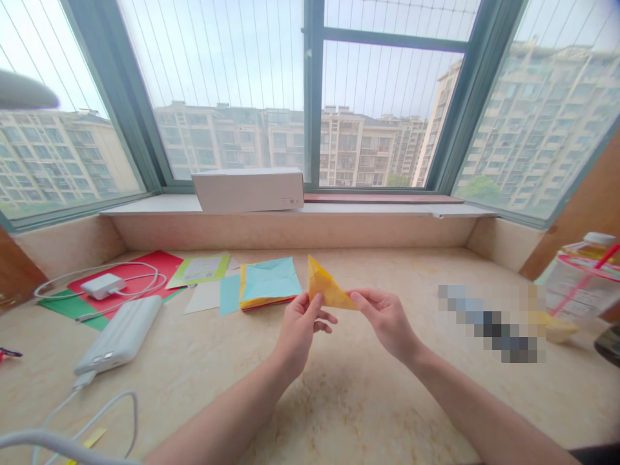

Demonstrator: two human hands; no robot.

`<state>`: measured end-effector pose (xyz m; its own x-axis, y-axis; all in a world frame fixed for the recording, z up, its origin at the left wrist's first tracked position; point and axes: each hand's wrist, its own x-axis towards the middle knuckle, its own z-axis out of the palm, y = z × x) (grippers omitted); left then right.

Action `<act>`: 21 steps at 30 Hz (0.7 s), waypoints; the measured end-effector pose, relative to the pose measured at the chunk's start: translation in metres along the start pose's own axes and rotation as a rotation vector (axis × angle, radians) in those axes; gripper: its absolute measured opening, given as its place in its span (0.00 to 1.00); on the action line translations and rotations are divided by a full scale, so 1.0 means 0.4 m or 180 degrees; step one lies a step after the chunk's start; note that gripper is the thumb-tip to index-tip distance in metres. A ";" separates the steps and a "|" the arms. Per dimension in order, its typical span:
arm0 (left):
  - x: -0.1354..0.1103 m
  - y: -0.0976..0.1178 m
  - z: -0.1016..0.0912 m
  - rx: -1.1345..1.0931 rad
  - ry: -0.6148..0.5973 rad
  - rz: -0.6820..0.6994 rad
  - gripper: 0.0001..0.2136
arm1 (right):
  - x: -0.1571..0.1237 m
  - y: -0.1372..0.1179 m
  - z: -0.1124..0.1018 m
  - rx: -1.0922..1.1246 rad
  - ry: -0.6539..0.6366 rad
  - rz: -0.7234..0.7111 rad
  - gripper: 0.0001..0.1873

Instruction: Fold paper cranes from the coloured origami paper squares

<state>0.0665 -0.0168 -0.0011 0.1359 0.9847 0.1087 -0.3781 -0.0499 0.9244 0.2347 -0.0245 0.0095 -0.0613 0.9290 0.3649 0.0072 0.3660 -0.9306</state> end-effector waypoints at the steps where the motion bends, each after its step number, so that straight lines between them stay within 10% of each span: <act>1: 0.003 0.002 -0.004 -0.0038 0.0032 0.0025 0.18 | -0.002 0.002 0.002 -0.0045 -0.0096 -0.0016 0.17; 13: 0.010 -0.004 -0.014 0.0445 -0.0607 0.0104 0.18 | -0.001 0.000 -0.003 0.0424 -0.0655 0.0373 0.21; 21: 0.012 -0.016 -0.013 0.0473 -0.0282 0.0303 0.17 | -0.006 0.017 0.006 0.0267 -0.1047 0.0308 0.22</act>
<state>0.0647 -0.0108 -0.0086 0.1884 0.9562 0.2239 -0.2546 -0.1726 0.9515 0.2326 -0.0245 0.0023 -0.3826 0.8870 0.2587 -0.0525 0.2586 -0.9645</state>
